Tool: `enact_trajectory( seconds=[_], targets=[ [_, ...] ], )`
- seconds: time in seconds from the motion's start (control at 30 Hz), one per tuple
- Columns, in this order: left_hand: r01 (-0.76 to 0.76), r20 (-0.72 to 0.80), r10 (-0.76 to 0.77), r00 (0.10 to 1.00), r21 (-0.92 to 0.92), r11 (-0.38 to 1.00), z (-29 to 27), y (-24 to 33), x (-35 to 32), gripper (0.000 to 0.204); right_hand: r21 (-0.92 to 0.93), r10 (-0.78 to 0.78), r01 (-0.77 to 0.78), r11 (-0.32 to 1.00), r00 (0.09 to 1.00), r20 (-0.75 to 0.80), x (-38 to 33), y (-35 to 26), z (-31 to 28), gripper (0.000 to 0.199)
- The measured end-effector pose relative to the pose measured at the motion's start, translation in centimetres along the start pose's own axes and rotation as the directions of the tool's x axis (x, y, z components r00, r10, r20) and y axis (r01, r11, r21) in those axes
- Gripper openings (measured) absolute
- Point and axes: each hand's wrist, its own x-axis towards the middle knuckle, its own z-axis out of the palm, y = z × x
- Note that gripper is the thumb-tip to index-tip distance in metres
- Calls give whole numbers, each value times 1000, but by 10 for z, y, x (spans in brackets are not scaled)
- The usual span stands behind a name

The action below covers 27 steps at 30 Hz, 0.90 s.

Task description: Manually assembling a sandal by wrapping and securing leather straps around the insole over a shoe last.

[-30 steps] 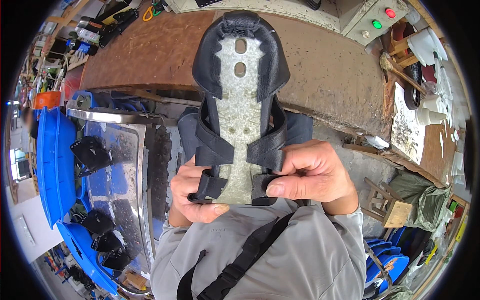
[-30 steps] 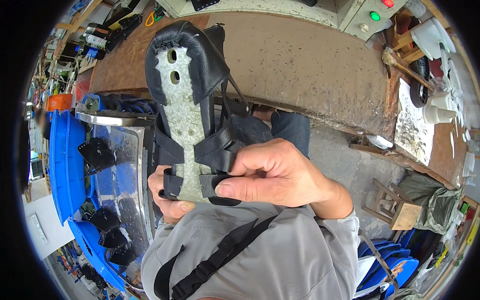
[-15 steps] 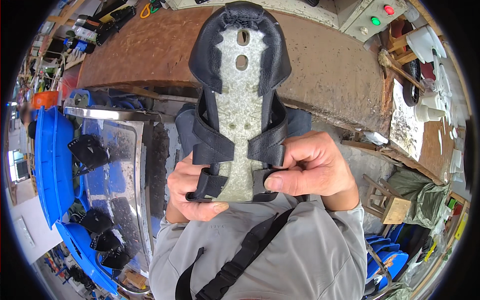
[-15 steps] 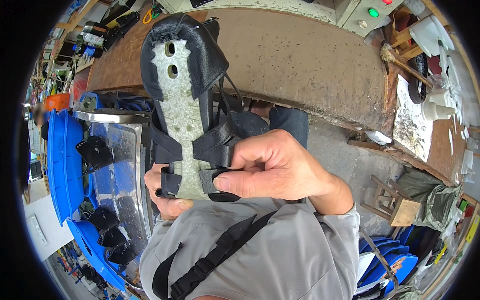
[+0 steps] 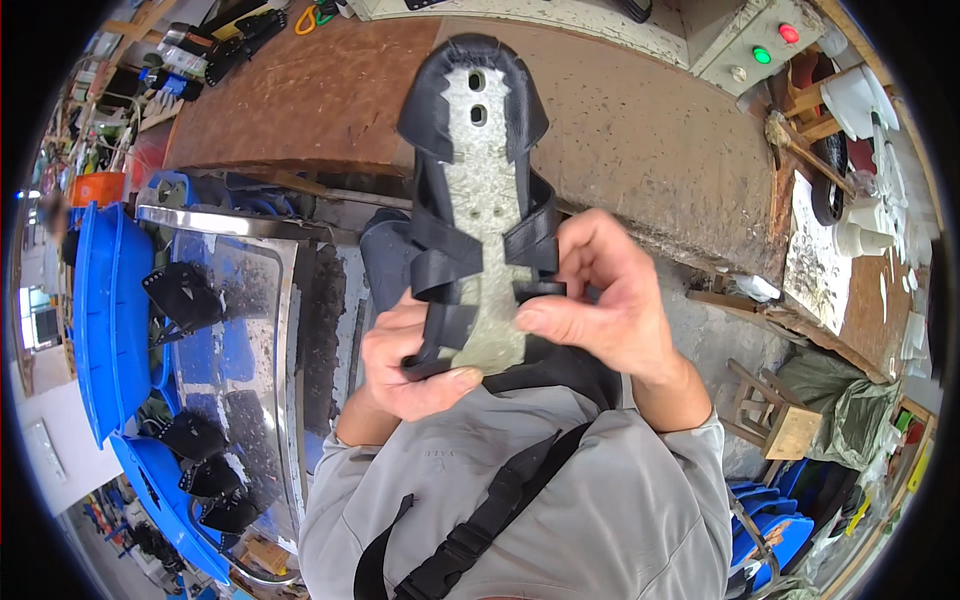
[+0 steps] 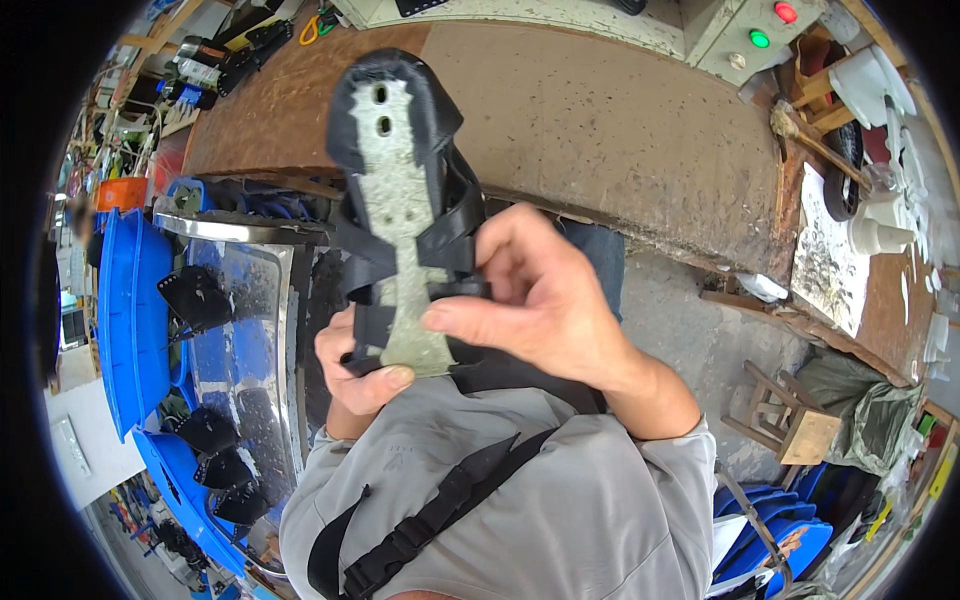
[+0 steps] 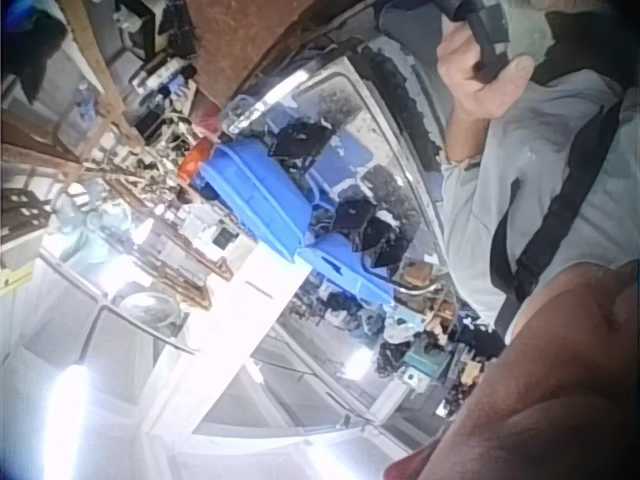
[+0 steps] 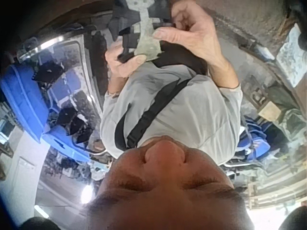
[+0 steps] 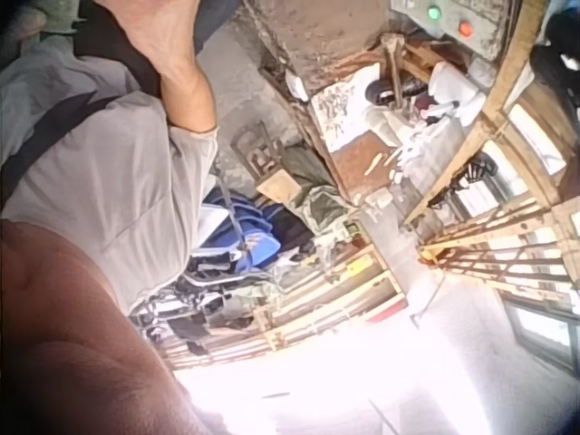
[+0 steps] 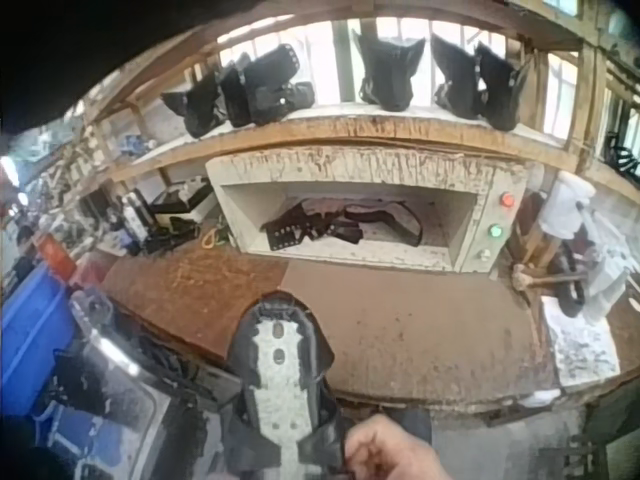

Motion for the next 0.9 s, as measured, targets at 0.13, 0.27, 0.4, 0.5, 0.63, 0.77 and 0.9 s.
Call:
enact_trajectory(
  seconds=[0.13,0.27,0.4,0.5,0.63,0.77,0.9],
  targets=[
    [-19,-109,5,994,-125,992,2,-1,2,22,17,-168,175,984,963,-211,19,5,-51,40],
    [-19,189,67,980,-250,968,-13,-3,15,22,75,-96,119,990,962,-257,55,-7,-75,71],
    [21,479,190,857,-402,916,-35,-22,34,19,-15,-20,23,1000,988,156,57,1,-74,78],
    [233,640,87,763,-398,887,-58,-24,51,27,-179,19,34,983,957,288,34,3,-89,72],
    [493,846,-108,522,-196,848,-68,-21,72,36,-710,-3,428,560,858,514,15,-18,-71,91],
    [579,845,-144,514,-218,785,-71,-38,82,27,-794,-104,474,381,875,473,-1,-16,-31,85],
    [477,475,-301,827,-310,822,-85,-14,90,41,-852,-297,419,314,896,331,-13,-8,-23,67]
  ],
)
